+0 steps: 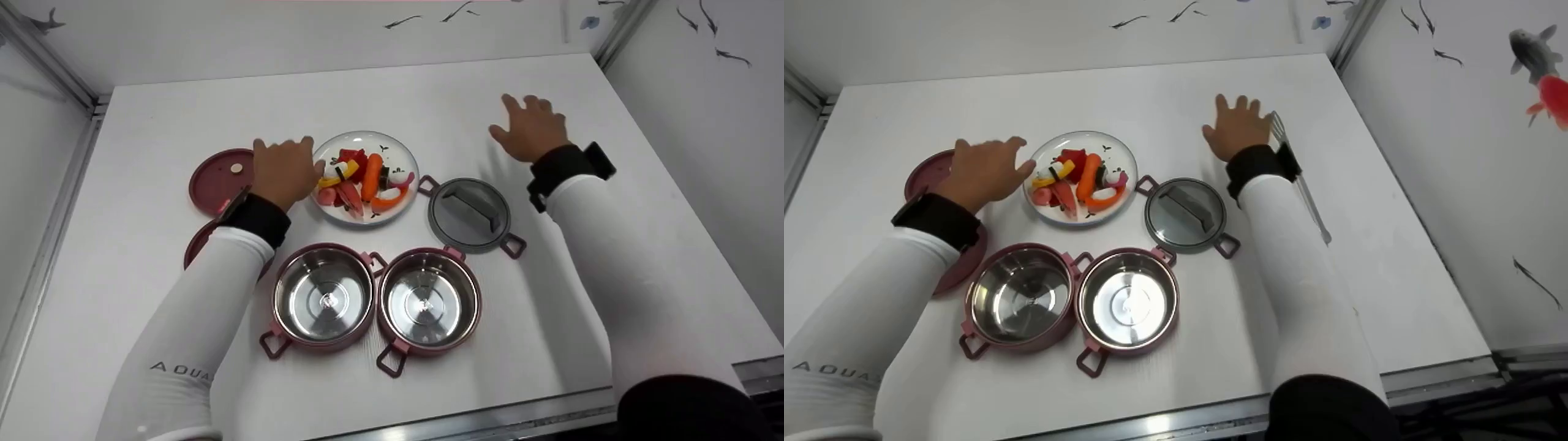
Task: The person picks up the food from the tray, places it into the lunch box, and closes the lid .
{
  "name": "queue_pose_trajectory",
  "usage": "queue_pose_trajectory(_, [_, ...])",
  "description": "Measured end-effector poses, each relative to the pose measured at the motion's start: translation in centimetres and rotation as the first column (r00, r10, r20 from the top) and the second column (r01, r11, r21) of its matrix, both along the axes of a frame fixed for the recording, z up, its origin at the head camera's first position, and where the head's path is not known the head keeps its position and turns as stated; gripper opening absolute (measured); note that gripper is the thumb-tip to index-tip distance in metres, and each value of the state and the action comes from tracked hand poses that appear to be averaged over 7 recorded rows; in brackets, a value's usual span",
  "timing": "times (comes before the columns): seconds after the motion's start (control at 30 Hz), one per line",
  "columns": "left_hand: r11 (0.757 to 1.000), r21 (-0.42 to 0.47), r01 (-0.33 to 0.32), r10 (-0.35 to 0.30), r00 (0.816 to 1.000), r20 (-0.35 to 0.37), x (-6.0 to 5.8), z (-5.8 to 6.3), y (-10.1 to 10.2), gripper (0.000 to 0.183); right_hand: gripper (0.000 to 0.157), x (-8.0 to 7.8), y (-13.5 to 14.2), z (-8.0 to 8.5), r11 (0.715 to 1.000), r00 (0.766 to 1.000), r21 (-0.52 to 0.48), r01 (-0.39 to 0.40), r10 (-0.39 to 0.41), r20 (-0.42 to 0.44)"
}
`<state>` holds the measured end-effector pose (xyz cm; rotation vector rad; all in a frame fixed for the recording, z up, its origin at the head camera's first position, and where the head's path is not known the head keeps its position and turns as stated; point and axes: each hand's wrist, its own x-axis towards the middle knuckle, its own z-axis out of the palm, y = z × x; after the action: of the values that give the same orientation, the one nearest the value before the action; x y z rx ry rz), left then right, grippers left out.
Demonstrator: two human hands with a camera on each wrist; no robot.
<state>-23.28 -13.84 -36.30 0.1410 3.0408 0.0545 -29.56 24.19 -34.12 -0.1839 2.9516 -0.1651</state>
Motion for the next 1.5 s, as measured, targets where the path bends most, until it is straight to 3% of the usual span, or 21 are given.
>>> queue_pose_trajectory(0.1, [0.997, 0.071, -0.005, -0.003, 0.993, 0.116, 1.0, -1.5, -0.9, 0.056, 0.075, 0.7, 3.8, -1.5, 0.996, 0.996, -0.030, 0.089, -0.089, -0.003])
queue_pose_trajectory(0.17, [0.988, 0.150, -0.023, -0.008, 0.979, 0.203, 1.3, -2.2, -1.4, 0.056, 0.080, 1.4, 5.9, -2.5, 0.989, 0.989, -0.044, 0.144, -0.143, 0.023])
queue_pose_trajectory(0.27, [0.957, 0.285, -0.063, -0.032, 0.947, 0.319, 1.6, -2.9, -1.7, 0.054, 0.086, 2.1, 8.4, -3.9, 0.982, 0.981, -0.033, 0.187, -0.185, 0.062])
queue_pose_trajectory(0.33, [0.930, 0.357, -0.083, -0.054, 0.932, 0.358, 1.5, -3.4, -2.0, 0.056, 0.089, 2.1, 9.3, -4.8, 0.981, 0.979, -0.027, 0.193, -0.191, 0.077])
queue_pose_trajectory(0.43, [0.902, 0.423, -0.091, -0.077, 0.927, 0.366, 1.5, -3.8, -2.2, 0.055, 0.091, 2.1, 10.2, -6.1, 0.982, 0.980, -0.025, 0.186, -0.183, 0.082])
queue_pose_trajectory(0.67, [0.888, 0.460, 0.007, -0.171, 0.933, 0.316, 1.6, -4.6, -2.6, 0.039, 0.086, 2.6, 11.0, -8.2, 0.987, 0.984, -0.050, 0.154, -0.149, 0.103])
queue_pose_trajectory(0.8, [0.876, 0.482, -0.011, -0.171, 0.928, 0.332, 1.6, -4.7, -2.9, 0.044, 0.082, 3.0, 11.3, -8.7, 0.992, 0.994, -0.094, 0.088, -0.081, 0.070])
queue_pose_trajectory(0.93, [0.850, 0.519, -0.084, -0.144, 0.912, 0.384, 1.7, -4.6, -3.1, 0.053, 0.076, 3.7, 11.0, -8.2, 0.986, 1.000, -0.166, 0.017, -0.014, 0.016])
queue_pose_trajectory(1.1, [0.812, 0.577, -0.090, -0.167, 0.911, 0.378, 1.8, -4.8, -3.7, 0.065, 0.069, 5.7, 8.7, -6.1, 0.959, 0.993, -0.278, -0.052, 0.021, -0.113])
queue_pose_trajectory(1.3, [0.771, 0.634, -0.063, -0.212, 0.913, 0.348, 2.0, -5.8, -4.4, 0.065, 0.054, 8.5, 4.2, -4.2, 0.894, 0.945, -0.362, -0.263, 0.164, -0.283])
queue_pose_trajectory(1.4, [0.750, 0.658, -0.065, -0.229, 0.908, 0.350, 2.0, -6.2, -4.7, 0.064, 0.054, 9.6, 2.2, -3.4, 0.870, 0.915, -0.339, -0.357, 0.253, -0.315])
queue_pose_trajectory(1.5, [0.720, 0.688, -0.091, -0.238, 0.899, 0.367, 1.8, -6.4, -4.8, 0.063, 0.055, 10.2, 1.0, -3.1, 0.868, 0.892, -0.283, -0.408, 0.314, -0.324])
